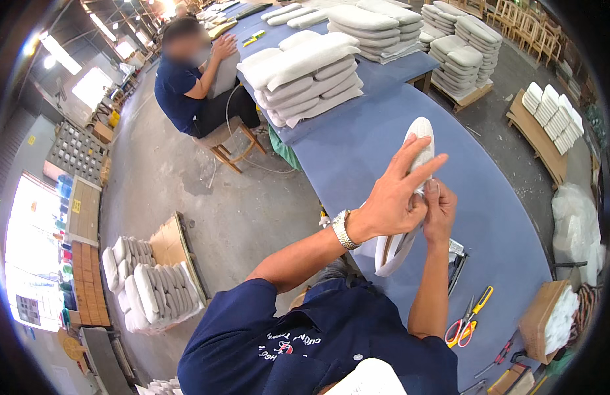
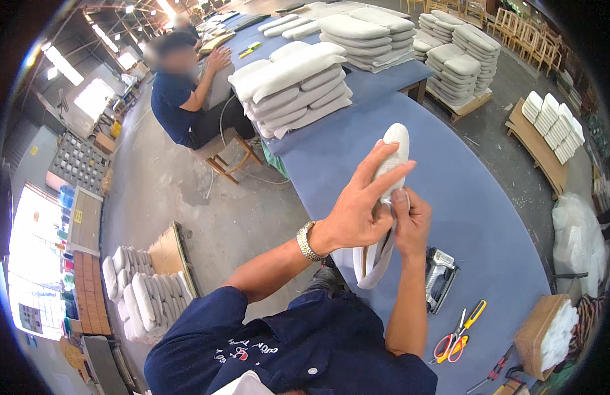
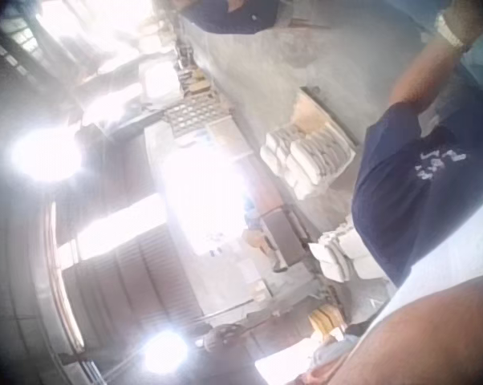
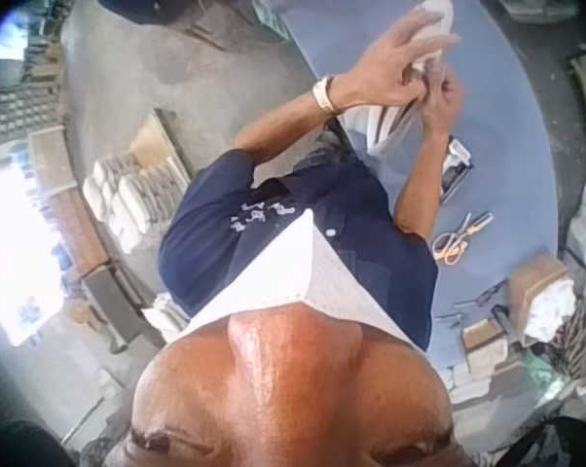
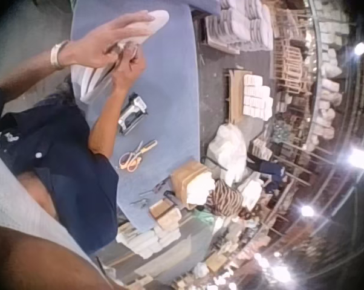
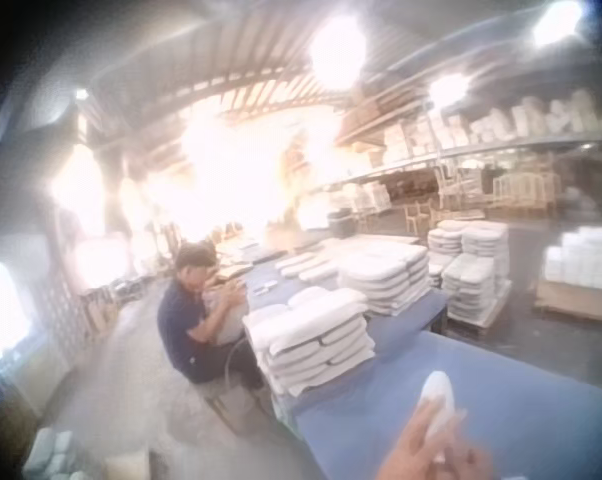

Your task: The person assembles a cushion by folding fabric over a foam insert, trimming excess material with scissors, and securing the edges with a staple gun. The finished cushion is placed on a stack of completed units.

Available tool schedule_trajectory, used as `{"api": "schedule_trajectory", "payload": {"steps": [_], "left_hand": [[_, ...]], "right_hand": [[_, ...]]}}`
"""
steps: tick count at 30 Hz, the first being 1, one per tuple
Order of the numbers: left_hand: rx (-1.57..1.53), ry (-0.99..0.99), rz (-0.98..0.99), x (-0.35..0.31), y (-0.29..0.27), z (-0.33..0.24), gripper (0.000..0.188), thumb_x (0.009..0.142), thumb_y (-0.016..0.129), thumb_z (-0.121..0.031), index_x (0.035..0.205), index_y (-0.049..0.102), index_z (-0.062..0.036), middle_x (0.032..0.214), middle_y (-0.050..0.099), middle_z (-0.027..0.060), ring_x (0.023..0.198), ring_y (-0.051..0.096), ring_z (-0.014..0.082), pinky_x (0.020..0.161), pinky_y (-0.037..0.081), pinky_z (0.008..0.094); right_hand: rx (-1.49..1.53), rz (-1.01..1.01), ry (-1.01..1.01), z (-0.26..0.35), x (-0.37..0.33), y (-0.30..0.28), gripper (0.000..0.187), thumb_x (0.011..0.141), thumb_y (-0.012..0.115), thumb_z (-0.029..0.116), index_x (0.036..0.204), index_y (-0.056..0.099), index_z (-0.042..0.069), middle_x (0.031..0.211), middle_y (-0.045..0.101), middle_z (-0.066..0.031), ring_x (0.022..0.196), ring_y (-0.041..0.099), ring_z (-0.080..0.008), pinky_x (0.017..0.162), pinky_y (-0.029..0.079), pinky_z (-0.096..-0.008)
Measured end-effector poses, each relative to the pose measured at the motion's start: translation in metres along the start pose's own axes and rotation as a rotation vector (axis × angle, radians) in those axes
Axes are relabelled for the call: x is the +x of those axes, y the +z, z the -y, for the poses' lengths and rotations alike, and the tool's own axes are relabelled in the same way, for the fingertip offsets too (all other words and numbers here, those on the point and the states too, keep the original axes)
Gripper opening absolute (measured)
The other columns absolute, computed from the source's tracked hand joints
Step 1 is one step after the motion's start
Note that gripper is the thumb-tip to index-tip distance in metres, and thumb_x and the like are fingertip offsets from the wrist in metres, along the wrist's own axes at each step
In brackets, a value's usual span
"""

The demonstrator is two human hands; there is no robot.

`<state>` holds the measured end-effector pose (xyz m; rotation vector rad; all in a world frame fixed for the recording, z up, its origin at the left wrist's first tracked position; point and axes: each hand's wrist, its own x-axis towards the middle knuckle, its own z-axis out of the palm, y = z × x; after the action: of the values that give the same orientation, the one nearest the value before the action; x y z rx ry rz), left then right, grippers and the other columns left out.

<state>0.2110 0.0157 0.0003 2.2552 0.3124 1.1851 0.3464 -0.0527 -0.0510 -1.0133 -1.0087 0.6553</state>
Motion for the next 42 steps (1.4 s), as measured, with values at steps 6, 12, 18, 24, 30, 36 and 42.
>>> {"api": "schedule_trajectory", "payload": {"steps": [6,12,18,24,30,36,42], "left_hand": [[0.039,0.094,0.03,-0.011,-0.002,0.013,0.067,0.078,0.06,0.005,0.143,0.062,-0.013,0.165,0.031,0.025,0.152,0.032,0.0453,0.118,0.041,0.0493],[0.01,0.05,-0.09,-0.031,0.0,0.025,0.06,0.08,0.059,0.01,0.137,0.067,-0.0091,0.161,0.039,0.0273,0.146,0.044,0.0435,0.114,0.046,0.0439],[-0.016,-0.017,-0.281,-0.039,-0.004,0.034,0.057,0.081,0.055,0.014,0.131,0.069,-0.008,0.156,0.046,0.0277,0.137,0.056,0.0396,0.1,0.055,0.0386],[0.126,0.039,-0.08,-0.002,-0.013,-0.005,0.055,0.081,0.06,0.009,0.126,0.074,-0.018,0.155,0.053,0.0174,0.115,0.071,0.0322,0.077,0.061,0.0372],[0.037,-0.31,0.435,0.011,0.018,0.009,0.043,0.091,0.059,-0.007,0.13,0.072,-0.0191,0.145,0.062,0.0152,0.116,0.069,0.0349,0.087,0.06,0.043],[-0.131,-0.452,0.543,-0.067,0.113,0.083,0.042,0.095,0.056,-0.009,0.134,0.069,-0.0171,0.142,0.064,0.0158,0.121,0.065,0.0389,0.102,0.052,0.0483],[-0.113,-0.443,0.619,-0.071,0.165,0.07,0.039,0.096,0.059,-0.015,0.134,0.068,-0.0193,0.138,0.066,0.0146,0.122,0.065,0.0388,0.104,0.051,0.0486]], "right_hand": [[-0.138,-0.038,-0.058,0.015,0.007,-0.01,0.042,0.111,0.055,0.031,0.08,0.058,0.002,0.072,0.049,0.0078,0.071,0.037,-0.0041,0.06,0.03,-0.0266],[-0.201,-0.042,-0.049,0.001,-0.003,-0.001,0.041,0.11,0.056,0.032,0.086,0.064,-0.001,0.072,0.053,0.0053,0.07,0.041,-0.0062,0.06,0.033,-0.0282],[-0.078,0.021,0.005,-0.019,-0.016,0.022,0.043,0.111,0.052,0.035,0.096,0.07,-0.002,0.079,0.062,0.0008,0.073,0.052,-0.0096,0.065,0.041,-0.0296],[0.502,-0.272,0.191,-0.013,-0.033,0.023,0.052,0.112,0.044,0.042,0.134,0.06,-0.003,0.12,0.068,-0.0116,0.109,0.065,-0.0195,0.093,0.052,-0.0348],[0.694,-0.307,0.309,-0.041,-0.065,-0.014,0.064,0.112,0.037,0.052,0.153,0.042,0.003,0.149,0.054,-0.0129,0.135,0.055,-0.0265,0.113,0.044,-0.0411],[0.6,-0.55,0.623,-0.128,-0.116,-0.049,0.059,0.11,0.043,0.05,0.145,0.05,0.003,0.139,0.061,-0.0142,0.125,0.062,-0.0282,0.104,0.052,-0.0437],[0.466,-0.654,0.599,-0.134,-0.152,-0.097,0.051,0.111,0.045,0.042,0.142,0.054,0.003,0.134,0.064,-0.0142,0.119,0.065,-0.026,0.1,0.055,-0.0418]]}}
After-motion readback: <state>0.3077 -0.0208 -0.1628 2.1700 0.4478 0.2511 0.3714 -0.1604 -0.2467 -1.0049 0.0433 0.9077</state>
